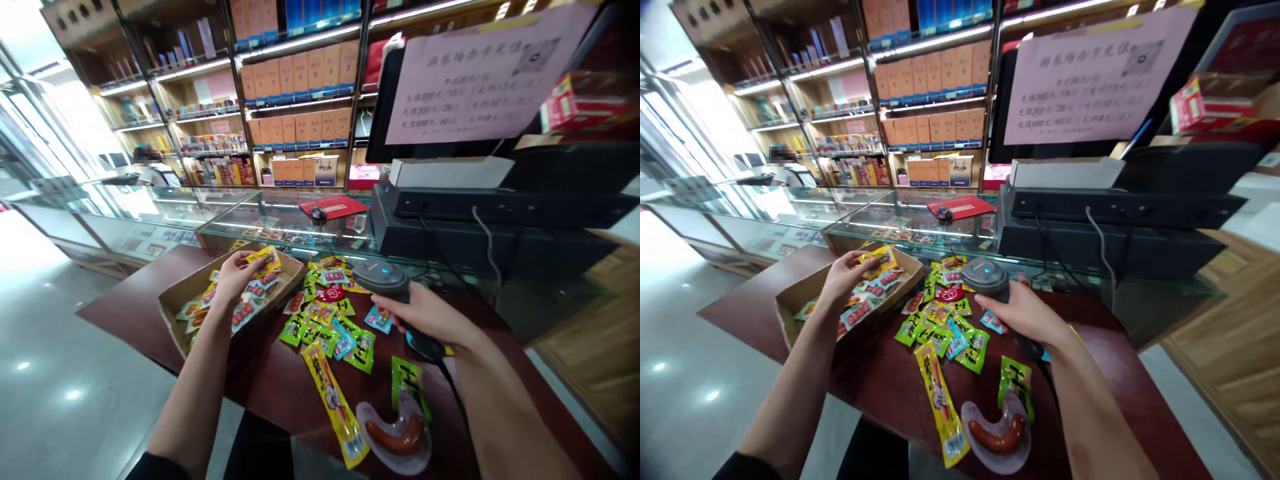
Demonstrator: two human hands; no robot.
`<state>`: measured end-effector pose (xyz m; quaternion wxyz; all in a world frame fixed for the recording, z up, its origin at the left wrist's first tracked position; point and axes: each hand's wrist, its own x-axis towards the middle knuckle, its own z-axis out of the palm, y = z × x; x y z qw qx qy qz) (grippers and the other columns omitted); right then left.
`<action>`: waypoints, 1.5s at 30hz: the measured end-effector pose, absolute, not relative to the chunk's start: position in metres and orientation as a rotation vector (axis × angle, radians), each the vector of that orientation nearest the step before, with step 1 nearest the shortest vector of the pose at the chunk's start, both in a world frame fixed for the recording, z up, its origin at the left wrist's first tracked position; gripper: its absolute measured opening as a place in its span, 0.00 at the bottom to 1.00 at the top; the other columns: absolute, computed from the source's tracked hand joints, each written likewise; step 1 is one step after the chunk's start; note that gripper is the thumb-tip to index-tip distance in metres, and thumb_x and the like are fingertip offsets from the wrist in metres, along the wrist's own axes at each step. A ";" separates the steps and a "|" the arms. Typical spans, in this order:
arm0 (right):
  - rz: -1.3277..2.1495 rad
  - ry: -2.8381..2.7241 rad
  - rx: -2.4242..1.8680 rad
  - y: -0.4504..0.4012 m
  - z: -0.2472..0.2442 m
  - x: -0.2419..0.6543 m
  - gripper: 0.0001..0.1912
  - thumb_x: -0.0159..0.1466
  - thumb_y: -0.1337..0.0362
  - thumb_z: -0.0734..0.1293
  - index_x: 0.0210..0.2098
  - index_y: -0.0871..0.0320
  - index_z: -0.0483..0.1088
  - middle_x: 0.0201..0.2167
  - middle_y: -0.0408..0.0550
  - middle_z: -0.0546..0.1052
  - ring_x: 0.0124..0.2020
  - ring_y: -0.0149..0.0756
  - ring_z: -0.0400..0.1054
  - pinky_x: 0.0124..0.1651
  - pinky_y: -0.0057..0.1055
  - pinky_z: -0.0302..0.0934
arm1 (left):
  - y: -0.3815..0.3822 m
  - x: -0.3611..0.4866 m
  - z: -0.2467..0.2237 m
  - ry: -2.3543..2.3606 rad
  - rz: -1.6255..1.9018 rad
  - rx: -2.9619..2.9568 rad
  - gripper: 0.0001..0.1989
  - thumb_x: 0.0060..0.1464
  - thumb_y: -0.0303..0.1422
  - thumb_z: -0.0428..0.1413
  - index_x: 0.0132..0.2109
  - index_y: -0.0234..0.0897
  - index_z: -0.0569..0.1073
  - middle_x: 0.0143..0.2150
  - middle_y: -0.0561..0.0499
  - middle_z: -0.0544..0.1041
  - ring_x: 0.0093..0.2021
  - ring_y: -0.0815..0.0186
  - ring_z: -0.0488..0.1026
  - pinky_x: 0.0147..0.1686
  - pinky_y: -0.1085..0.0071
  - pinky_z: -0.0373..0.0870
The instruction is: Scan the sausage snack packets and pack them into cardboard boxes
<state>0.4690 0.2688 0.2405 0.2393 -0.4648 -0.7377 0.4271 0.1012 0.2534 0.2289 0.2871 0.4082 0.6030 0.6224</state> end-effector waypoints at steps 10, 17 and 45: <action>1.102 -2.019 -1.238 0.267 0.245 0.472 0.18 0.60 0.47 0.69 0.27 0.55 0.68 0.15 0.40 0.69 0.17 0.34 0.63 0.24 0.31 0.59 | 0.226 0.080 0.235 1.646 1.795 1.057 0.26 0.39 0.42 0.71 0.42 0.32 0.74 0.38 0.47 0.78 0.36 0.64 0.78 0.35 0.67 0.80; 1.079 -1.954 -1.294 0.272 0.245 0.483 0.17 0.60 0.47 0.71 0.29 0.55 0.69 0.15 0.40 0.69 0.17 0.34 0.63 0.23 0.31 0.59 | 0.260 0.184 0.201 1.544 1.461 1.434 0.18 0.46 0.41 0.67 0.40 0.36 0.76 0.36 0.47 0.79 0.38 0.62 0.78 0.38 0.67 0.76; 1.172 -1.839 -1.429 0.276 0.245 0.484 0.12 0.62 0.57 0.70 0.27 0.57 0.68 0.15 0.41 0.69 0.16 0.31 0.64 0.21 0.29 0.59 | 0.364 0.266 0.136 1.454 0.711 1.758 0.09 0.42 0.30 0.64 0.34 0.35 0.75 0.27 0.54 0.75 0.28 0.67 0.72 0.31 0.73 0.70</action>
